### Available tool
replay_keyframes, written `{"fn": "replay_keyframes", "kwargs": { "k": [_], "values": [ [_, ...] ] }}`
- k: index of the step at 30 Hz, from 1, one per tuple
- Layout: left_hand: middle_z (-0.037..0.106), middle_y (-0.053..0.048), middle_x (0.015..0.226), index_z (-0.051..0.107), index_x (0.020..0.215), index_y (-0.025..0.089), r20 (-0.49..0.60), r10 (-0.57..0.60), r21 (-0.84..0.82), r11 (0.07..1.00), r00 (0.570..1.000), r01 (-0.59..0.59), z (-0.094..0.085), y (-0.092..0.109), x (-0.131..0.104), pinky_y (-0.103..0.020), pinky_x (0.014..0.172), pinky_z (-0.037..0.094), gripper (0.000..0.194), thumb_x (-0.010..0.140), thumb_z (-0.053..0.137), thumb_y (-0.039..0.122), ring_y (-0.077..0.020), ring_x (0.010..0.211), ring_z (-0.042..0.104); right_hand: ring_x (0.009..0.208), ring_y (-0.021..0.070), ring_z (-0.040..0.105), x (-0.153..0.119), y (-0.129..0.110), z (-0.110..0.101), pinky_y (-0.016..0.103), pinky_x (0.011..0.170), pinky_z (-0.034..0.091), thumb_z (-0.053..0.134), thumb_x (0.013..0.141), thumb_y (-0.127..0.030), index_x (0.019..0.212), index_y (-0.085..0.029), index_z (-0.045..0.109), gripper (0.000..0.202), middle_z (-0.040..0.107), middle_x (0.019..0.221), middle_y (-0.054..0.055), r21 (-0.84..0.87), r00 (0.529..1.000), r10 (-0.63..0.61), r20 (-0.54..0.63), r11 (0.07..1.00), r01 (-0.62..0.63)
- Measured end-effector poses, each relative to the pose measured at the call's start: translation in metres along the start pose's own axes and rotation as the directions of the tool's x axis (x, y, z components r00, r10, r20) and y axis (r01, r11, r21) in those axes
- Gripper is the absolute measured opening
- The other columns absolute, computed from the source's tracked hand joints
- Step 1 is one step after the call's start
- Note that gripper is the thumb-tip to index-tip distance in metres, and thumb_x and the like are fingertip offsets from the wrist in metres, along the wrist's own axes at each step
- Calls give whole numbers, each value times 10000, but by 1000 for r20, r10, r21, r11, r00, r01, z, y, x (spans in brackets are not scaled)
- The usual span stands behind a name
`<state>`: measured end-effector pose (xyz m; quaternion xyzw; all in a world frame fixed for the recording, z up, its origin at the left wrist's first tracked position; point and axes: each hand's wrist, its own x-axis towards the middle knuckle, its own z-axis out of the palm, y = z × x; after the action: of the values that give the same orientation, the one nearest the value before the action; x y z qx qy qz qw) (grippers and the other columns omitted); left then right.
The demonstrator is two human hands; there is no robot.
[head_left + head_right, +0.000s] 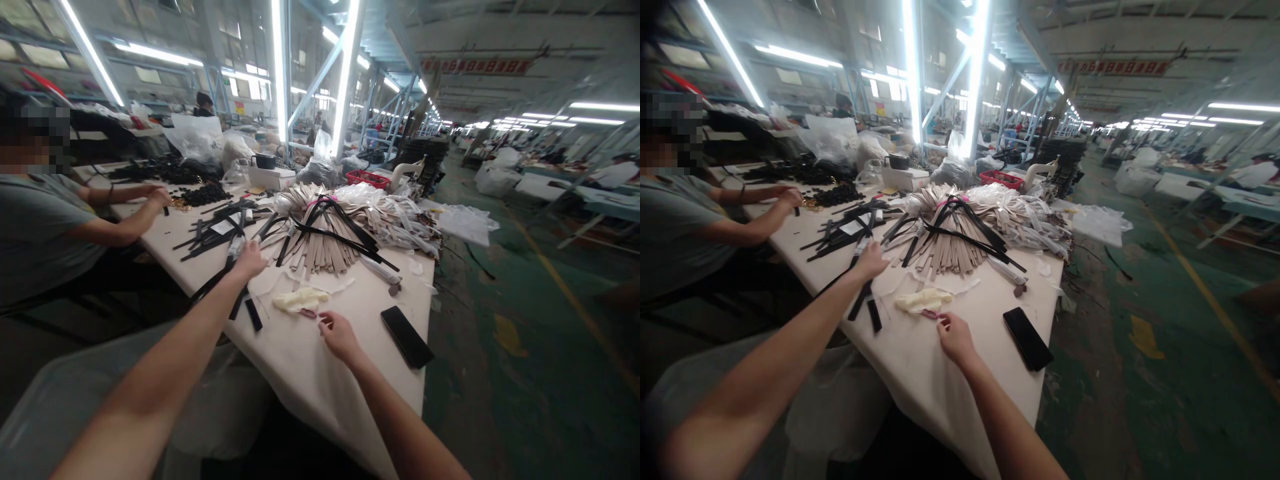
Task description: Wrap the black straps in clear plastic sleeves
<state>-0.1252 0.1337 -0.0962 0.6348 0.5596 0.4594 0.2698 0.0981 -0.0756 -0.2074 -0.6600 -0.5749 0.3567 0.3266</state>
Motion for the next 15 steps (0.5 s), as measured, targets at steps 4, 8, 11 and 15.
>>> {"fn": "replay_keyframes", "kwargs": {
  "k": [4,8,11,15],
  "values": [
    [683,-116,950,641,824,216,187,111,-103,990,976,-93,53,-18,-81,-425,1057,397,221,669,650,58,-314,1070,607,1269,293,503,61,10,-59,427,1096,342,562,864,-81,1215,-118,663,366,563,1362,198,-272,964,-153,-219,958,90],
    [688,-72,767,693,732,223,286,-123,-367,902,950,227,102,-22,-156,-355,842,506,158,674,679,77,-257,848,657,1319,315,430,94,6,-81,446,1127,274,622,856,-121,923,-120,736,133,596,1317,200,-339,957,-242,-158,924,178],
    [689,-62,726,722,778,188,347,-301,-492,748,888,446,119,-16,-181,-286,630,506,94,694,731,150,-199,655,646,1090,261,592,88,3,-79,387,998,410,595,914,-234,870,-126,717,169,704,1069,167,-308,962,-236,-139,933,185],
    [733,-118,867,705,932,138,491,-397,-581,514,776,631,131,-4,-194,-294,597,544,227,776,736,300,-179,624,677,656,173,635,47,12,-68,288,679,487,544,947,-425,870,-127,675,334,699,709,66,160,991,-92,-97,981,107]
  ]
}}
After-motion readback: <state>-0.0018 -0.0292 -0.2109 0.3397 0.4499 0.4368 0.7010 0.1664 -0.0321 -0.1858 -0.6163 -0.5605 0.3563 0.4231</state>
